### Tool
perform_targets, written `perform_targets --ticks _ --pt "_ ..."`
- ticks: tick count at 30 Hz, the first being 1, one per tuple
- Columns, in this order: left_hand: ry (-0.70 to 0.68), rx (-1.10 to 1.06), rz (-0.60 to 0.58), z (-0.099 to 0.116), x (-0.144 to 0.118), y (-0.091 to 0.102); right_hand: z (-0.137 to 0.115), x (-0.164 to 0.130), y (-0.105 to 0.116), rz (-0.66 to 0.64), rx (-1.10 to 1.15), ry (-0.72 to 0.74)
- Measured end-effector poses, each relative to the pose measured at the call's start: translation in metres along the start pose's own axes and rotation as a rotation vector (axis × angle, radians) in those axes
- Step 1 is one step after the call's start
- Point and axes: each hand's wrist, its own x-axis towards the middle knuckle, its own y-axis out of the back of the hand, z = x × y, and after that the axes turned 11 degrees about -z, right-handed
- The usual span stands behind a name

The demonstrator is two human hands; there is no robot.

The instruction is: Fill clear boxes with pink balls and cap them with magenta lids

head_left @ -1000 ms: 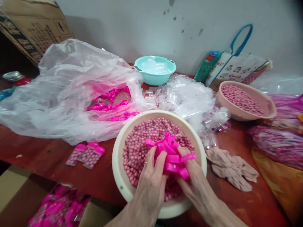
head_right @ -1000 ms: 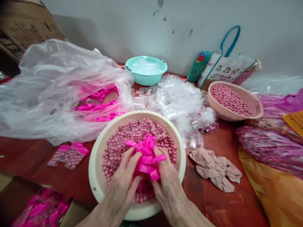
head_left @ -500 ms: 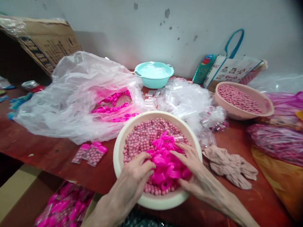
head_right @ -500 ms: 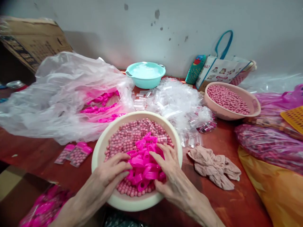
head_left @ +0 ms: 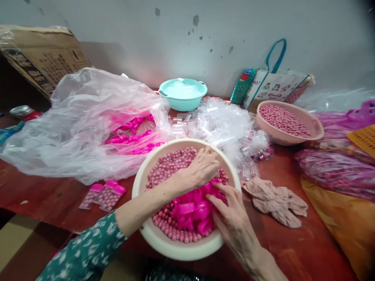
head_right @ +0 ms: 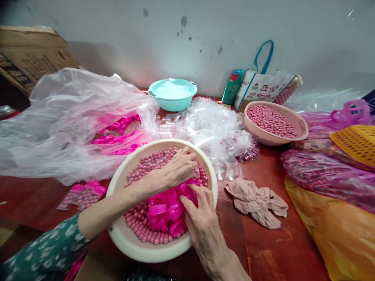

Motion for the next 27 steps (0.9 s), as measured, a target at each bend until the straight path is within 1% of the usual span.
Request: perform_targets --ticks 2,3,5,8,10,12,15,19,21,24,27 --pt "-0.032 0.013 -0.022 -0.003 0.003 -0.008 -0.003 0.000 0.001 0.031 0.059 -0.056" --pt "-0.042 0.016 -0.035 -0.003 0.004 -0.010 -0.003 0.000 0.001 0.053 0.086 -0.062" --pt "-0.052 0.011 -0.059 -0.004 0.007 -0.012 -0.002 -0.001 0.001 0.078 0.105 -0.026" --pt "-0.047 -0.020 -0.080 -0.003 0.008 -0.012 0.002 -0.001 -0.002 0.086 0.084 0.043" --pt "-0.037 -0.061 -0.090 -0.003 0.007 -0.011 0.004 -0.001 -0.003 0.089 0.067 0.065" --pt "-0.021 -0.119 -0.090 -0.004 0.006 -0.010 0.005 -0.002 -0.003 0.089 0.072 0.087" --pt "0.018 -0.248 -0.083 -0.009 0.007 -0.008 0.005 -0.001 -0.003 0.050 0.117 0.107" --pt "0.060 -0.495 -0.039 -0.017 0.004 0.004 0.004 -0.001 0.001 0.029 0.207 0.118" --pt "0.089 -0.637 0.004 -0.016 -0.003 0.012 0.002 -0.002 0.006 0.008 0.294 0.031" --pt "0.132 -0.859 0.055 -0.010 -0.020 0.024 -0.001 0.000 0.017 -0.071 0.499 -0.228" --pt "0.175 -1.062 0.115 0.000 -0.035 0.027 -0.005 0.005 0.029 -0.166 0.789 -0.487"
